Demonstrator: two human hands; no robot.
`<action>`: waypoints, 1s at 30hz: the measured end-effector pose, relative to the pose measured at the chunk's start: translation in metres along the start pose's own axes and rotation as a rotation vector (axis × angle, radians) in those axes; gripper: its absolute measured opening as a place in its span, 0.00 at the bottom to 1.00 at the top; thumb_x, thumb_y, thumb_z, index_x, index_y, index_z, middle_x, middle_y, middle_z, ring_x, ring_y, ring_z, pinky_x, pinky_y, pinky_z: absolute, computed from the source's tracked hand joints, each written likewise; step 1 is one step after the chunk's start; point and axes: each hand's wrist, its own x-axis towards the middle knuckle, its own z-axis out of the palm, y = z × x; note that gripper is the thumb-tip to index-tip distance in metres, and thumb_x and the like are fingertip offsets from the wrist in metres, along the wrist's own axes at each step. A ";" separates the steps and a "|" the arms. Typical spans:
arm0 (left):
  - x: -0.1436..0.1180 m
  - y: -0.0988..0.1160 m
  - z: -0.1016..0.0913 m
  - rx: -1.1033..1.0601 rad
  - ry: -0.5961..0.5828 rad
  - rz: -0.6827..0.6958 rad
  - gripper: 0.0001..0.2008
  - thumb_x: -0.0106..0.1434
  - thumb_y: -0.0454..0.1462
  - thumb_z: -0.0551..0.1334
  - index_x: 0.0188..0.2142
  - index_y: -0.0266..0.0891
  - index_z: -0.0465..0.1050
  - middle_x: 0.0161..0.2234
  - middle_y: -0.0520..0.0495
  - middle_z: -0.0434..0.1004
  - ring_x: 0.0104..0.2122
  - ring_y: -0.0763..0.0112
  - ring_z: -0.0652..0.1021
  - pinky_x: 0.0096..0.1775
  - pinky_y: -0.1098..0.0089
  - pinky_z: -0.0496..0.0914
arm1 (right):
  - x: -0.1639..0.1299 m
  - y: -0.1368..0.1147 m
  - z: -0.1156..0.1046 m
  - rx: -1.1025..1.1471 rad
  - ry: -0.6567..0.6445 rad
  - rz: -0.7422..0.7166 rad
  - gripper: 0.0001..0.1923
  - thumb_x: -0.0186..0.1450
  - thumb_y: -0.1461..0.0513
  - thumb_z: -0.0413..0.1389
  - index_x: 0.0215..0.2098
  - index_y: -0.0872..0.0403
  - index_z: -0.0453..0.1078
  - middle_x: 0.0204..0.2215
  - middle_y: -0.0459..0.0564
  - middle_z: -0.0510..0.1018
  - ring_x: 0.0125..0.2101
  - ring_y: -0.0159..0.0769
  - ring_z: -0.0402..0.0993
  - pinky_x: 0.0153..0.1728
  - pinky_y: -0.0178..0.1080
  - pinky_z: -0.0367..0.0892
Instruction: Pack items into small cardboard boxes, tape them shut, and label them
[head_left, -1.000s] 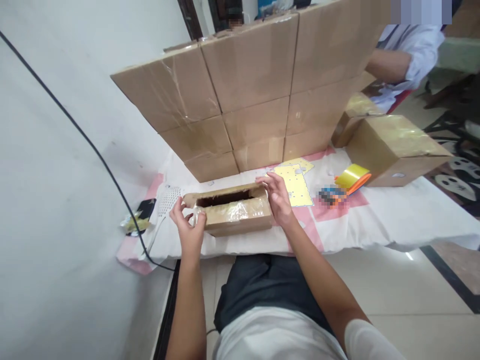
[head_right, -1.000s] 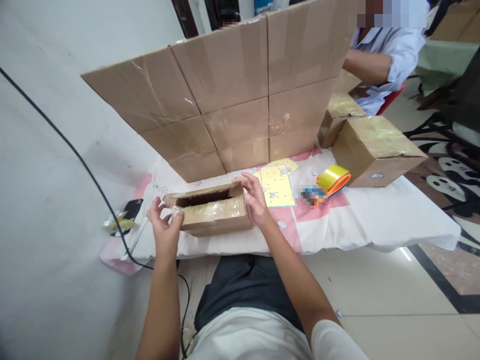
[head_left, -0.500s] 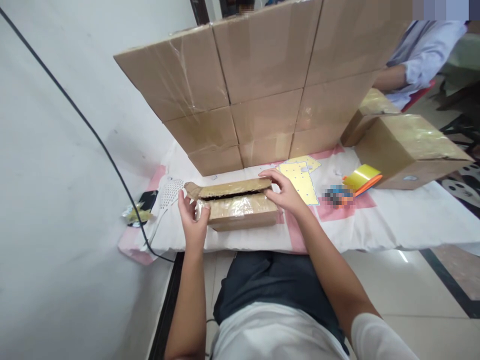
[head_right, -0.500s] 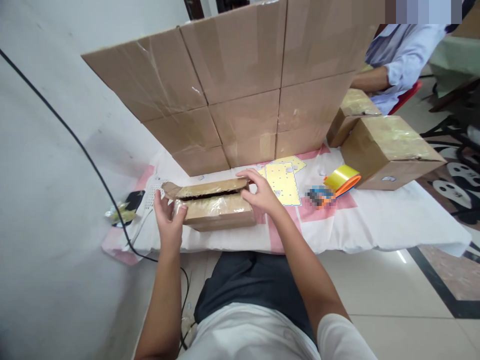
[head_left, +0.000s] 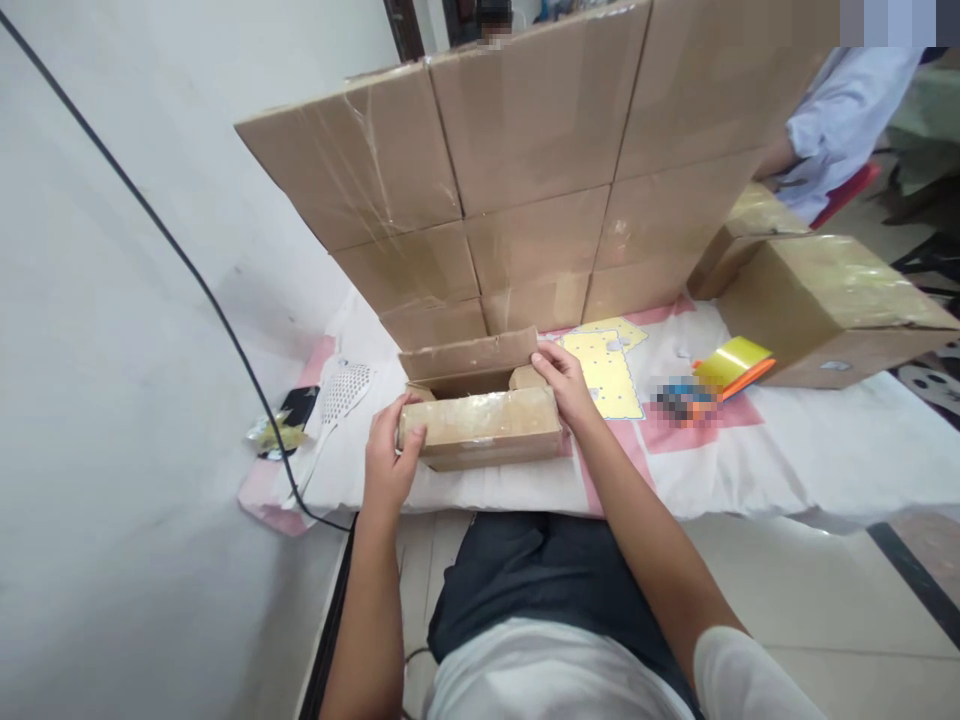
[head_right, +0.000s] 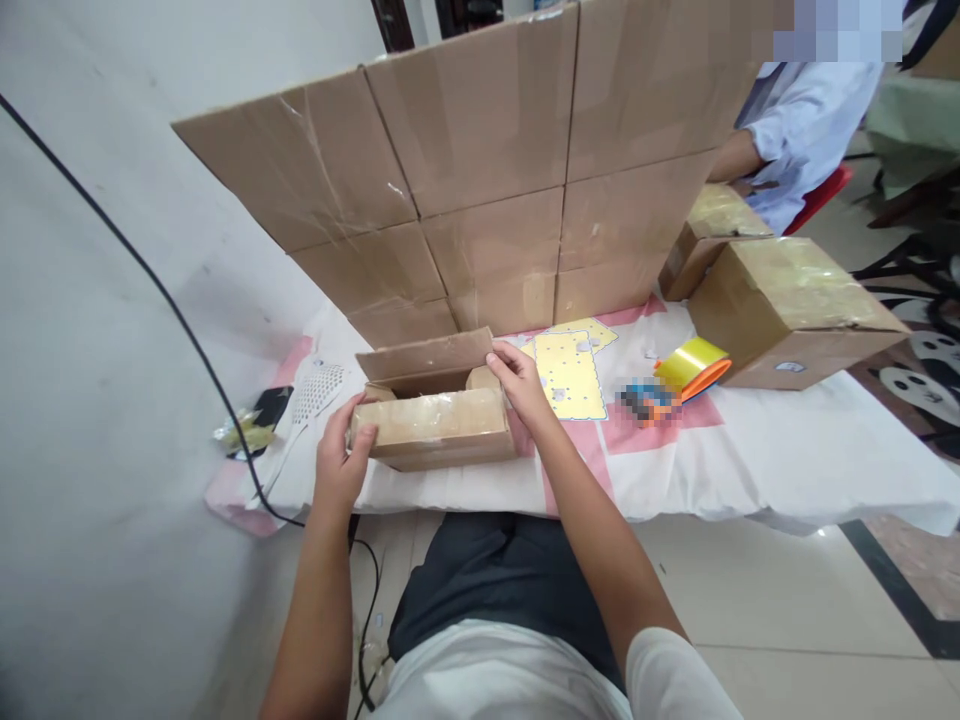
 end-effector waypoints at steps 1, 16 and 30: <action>0.001 0.001 0.001 -0.002 0.020 -0.011 0.27 0.72 0.45 0.58 0.68 0.42 0.62 0.64 0.36 0.66 0.63 0.56 0.70 0.65 0.53 0.63 | -0.002 -0.002 -0.003 0.016 -0.077 -0.043 0.18 0.65 0.45 0.61 0.40 0.48 0.79 0.42 0.48 0.80 0.46 0.44 0.75 0.54 0.48 0.69; 0.000 0.049 0.005 0.340 -0.119 0.096 0.35 0.59 0.55 0.71 0.64 0.53 0.70 0.63 0.41 0.73 0.66 0.38 0.65 0.68 0.37 0.42 | -0.085 -0.013 -0.057 -0.421 0.497 -0.244 0.11 0.70 0.53 0.55 0.40 0.50 0.76 0.41 0.52 0.78 0.47 0.46 0.75 0.54 0.53 0.69; 0.018 0.029 0.027 0.363 0.003 0.054 0.26 0.62 0.54 0.68 0.57 0.49 0.78 0.59 0.36 0.73 0.59 0.38 0.66 0.62 0.39 0.54 | -0.052 -0.006 -0.210 -0.207 0.765 0.172 0.20 0.53 0.51 0.63 0.38 0.53 0.68 0.34 0.49 0.78 0.37 0.42 0.77 0.46 0.49 0.73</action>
